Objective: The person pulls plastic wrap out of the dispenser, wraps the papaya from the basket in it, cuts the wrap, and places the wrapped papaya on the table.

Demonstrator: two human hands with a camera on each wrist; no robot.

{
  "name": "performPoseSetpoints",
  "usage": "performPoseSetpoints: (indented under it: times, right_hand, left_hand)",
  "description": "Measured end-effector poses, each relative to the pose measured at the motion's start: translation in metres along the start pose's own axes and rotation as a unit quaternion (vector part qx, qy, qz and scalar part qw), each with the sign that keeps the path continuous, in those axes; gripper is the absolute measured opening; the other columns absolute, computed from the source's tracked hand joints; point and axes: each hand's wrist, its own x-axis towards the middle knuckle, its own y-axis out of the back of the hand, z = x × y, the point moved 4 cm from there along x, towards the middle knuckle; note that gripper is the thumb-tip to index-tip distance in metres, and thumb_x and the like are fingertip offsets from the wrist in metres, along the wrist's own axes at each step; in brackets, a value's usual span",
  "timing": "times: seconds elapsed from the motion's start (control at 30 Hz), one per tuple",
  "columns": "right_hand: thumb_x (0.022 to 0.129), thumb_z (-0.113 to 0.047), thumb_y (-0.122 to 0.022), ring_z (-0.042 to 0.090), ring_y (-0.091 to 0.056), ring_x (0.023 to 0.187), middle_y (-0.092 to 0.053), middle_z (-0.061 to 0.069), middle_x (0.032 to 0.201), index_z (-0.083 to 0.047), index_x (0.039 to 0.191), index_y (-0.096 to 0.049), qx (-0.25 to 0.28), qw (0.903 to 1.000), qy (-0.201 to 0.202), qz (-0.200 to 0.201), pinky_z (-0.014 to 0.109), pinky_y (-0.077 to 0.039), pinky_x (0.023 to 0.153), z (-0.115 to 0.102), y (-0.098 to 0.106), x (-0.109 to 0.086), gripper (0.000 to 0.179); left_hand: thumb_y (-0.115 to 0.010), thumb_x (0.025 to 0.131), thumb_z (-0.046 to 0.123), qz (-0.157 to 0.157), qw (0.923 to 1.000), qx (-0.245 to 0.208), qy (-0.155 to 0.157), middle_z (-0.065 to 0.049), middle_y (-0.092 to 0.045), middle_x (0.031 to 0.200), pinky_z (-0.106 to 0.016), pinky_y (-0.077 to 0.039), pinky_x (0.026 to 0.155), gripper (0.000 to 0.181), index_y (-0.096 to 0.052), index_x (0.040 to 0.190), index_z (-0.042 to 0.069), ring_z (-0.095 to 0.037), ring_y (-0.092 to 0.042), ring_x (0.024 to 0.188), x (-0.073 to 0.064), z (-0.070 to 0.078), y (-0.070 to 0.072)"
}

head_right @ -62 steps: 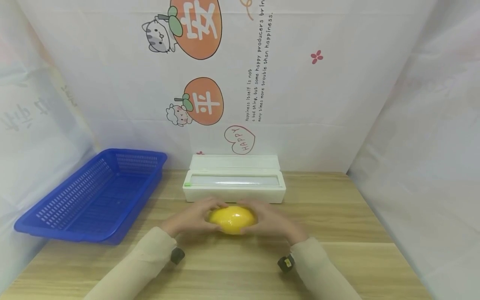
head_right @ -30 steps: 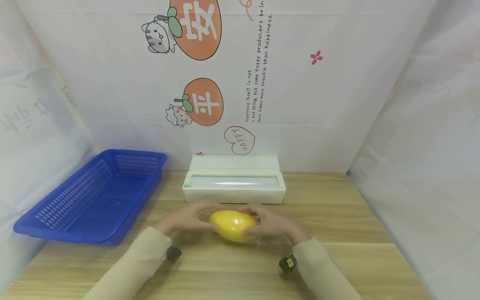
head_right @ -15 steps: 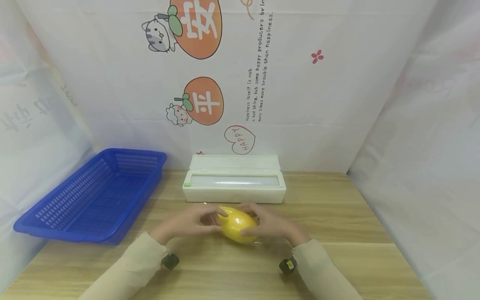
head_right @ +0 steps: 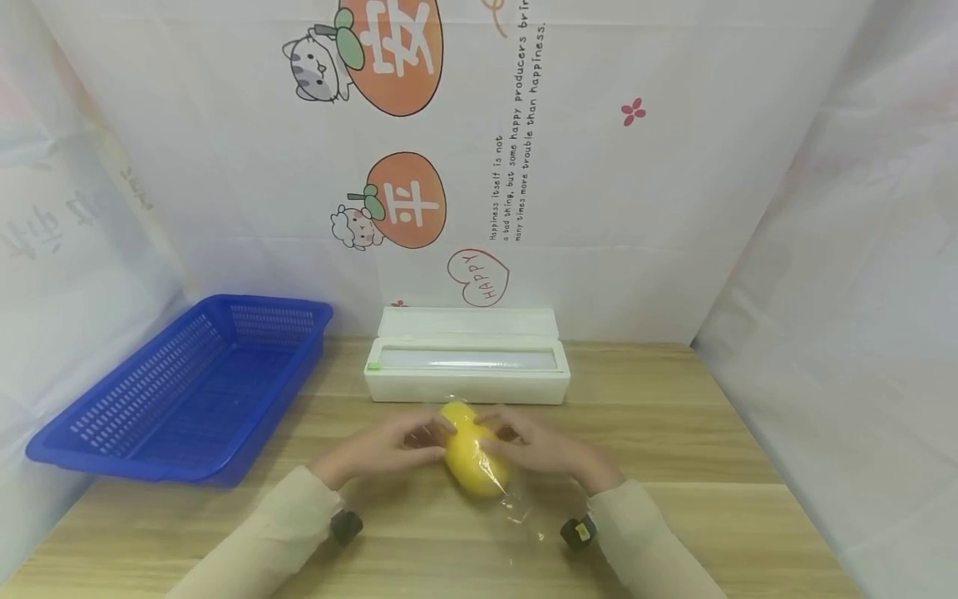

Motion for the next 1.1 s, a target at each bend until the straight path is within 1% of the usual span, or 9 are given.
performPoseSetpoints:
  times: [0.1, 0.23, 0.5, 0.63, 0.73, 0.83, 0.9, 0.97, 1.1]
  right_hand:
    - [0.102, -0.042, -0.056, 0.021, -0.062, 0.104, -0.065, 0.002, 0.117, -0.032, 0.144, -0.045, -0.012, 0.9999, 0.001, 0.000, 0.044, -0.053, 0.083, -0.001, -0.001, 0.000, 0.044]
    - [0.101, -0.044, -0.057, 0.016, -0.061, 0.098, -0.062, -0.006, 0.112, -0.032, 0.145, -0.046, -0.033, 0.9995, 0.003, 0.003, 0.041, -0.051, 0.083, -0.004, -0.001, 0.000, 0.046]
    - [0.101, -0.049, -0.054, 0.017, -0.058, 0.085, -0.060, -0.002, 0.094, -0.032, 0.146, -0.042, -0.053, 0.9985, -0.008, 0.008, 0.039, -0.050, 0.073, -0.005, -0.004, 0.000, 0.049]
    - [0.101, -0.049, -0.054, 0.018, -0.058, 0.082, -0.060, 0.000, 0.091, -0.033, 0.146, -0.039, -0.050, 0.9986, -0.014, 0.010, 0.038, -0.050, 0.070, -0.005, -0.005, -0.001, 0.049]
    - [0.101, -0.049, -0.054, 0.018, -0.058, 0.081, -0.060, 0.000, 0.089, -0.032, 0.146, -0.039, -0.049, 0.9987, -0.010, 0.010, 0.037, -0.051, 0.069, -0.005, -0.005, -0.002, 0.050]
    - [0.101, -0.049, -0.054, 0.018, -0.059, 0.080, -0.061, -0.001, 0.088, -0.030, 0.146, -0.040, -0.050, 0.9986, -0.005, 0.014, 0.035, -0.051, 0.069, -0.005, -0.004, -0.002, 0.051]
    - [0.101, -0.049, -0.055, 0.018, -0.059, 0.080, -0.061, -0.001, 0.087, -0.030, 0.146, -0.040, -0.050, 0.9986, -0.005, 0.015, 0.035, -0.051, 0.069, -0.004, -0.004, -0.003, 0.051]
    - [0.101, -0.050, -0.055, 0.018, -0.059, 0.079, -0.061, -0.001, 0.086, -0.030, 0.146, -0.040, -0.049, 0.9987, -0.008, 0.015, 0.035, -0.051, 0.068, -0.004, -0.004, -0.003, 0.051]
    - [0.101, -0.050, -0.055, 0.017, -0.058, 0.078, -0.061, -0.001, 0.086, -0.031, 0.146, -0.040, -0.047, 0.9987, -0.014, 0.015, 0.035, -0.051, 0.067, -0.004, -0.004, -0.003, 0.051]
  left_hand:
    - [-0.069, 0.097, 0.025, 0.001, 1.0000, -0.007, -0.003, 0.002, -0.064, 0.117, -0.024, -0.053, 0.089, 0.033, -0.061, 0.127, 0.015, -0.012, -0.063, 0.105, 0.002, 0.000, -0.001]
    - [-0.069, 0.097, 0.023, 0.001, 0.9998, -0.019, -0.004, 0.000, -0.062, 0.123, -0.024, -0.052, 0.091, 0.035, -0.060, 0.129, 0.013, -0.014, -0.062, 0.110, 0.006, 0.000, -0.003]
    - [-0.066, 0.099, 0.019, 0.004, 0.9999, -0.013, -0.005, -0.007, -0.059, 0.131, -0.028, -0.052, 0.094, 0.035, -0.058, 0.131, 0.007, -0.024, -0.061, 0.116, 0.009, 0.001, -0.006]
    - [-0.069, 0.097, 0.020, 0.019, 0.9994, 0.029, -0.006, 0.000, -0.058, 0.124, -0.028, -0.051, 0.094, 0.033, -0.058, 0.126, 0.010, -0.018, -0.059, 0.113, 0.007, 0.000, -0.006]
    - [-0.075, 0.091, 0.018, 0.028, 0.9955, 0.085, -0.030, 0.007, -0.057, 0.111, -0.026, -0.051, 0.090, 0.027, -0.059, 0.113, 0.014, -0.010, -0.057, 0.102, 0.005, 0.001, -0.008]
    - [-0.080, 0.084, 0.017, 0.019, 0.9864, 0.151, -0.062, 0.011, -0.054, 0.100, -0.020, -0.049, 0.084, 0.028, -0.057, 0.101, 0.019, -0.004, -0.054, 0.093, 0.003, 0.003, -0.015]
    - [-0.082, 0.080, 0.018, 0.007, 0.9764, 0.201, -0.080, 0.012, -0.052, 0.097, -0.016, -0.048, 0.079, 0.033, -0.055, 0.099, 0.021, -0.003, -0.052, 0.087, 0.003, 0.007, -0.021]
    - [-0.083, 0.077, 0.018, -0.001, 0.9615, 0.254, -0.104, 0.012, -0.050, 0.094, -0.015, -0.046, 0.077, 0.037, -0.053, 0.097, 0.021, -0.002, -0.050, 0.084, 0.002, 0.012, -0.027]
    - [-0.084, 0.073, 0.021, 0.004, 0.9214, 0.351, -0.166, 0.009, -0.046, 0.089, -0.019, -0.043, 0.070, 0.041, -0.050, 0.096, 0.017, -0.007, -0.044, 0.077, 0.002, 0.026, -0.040]
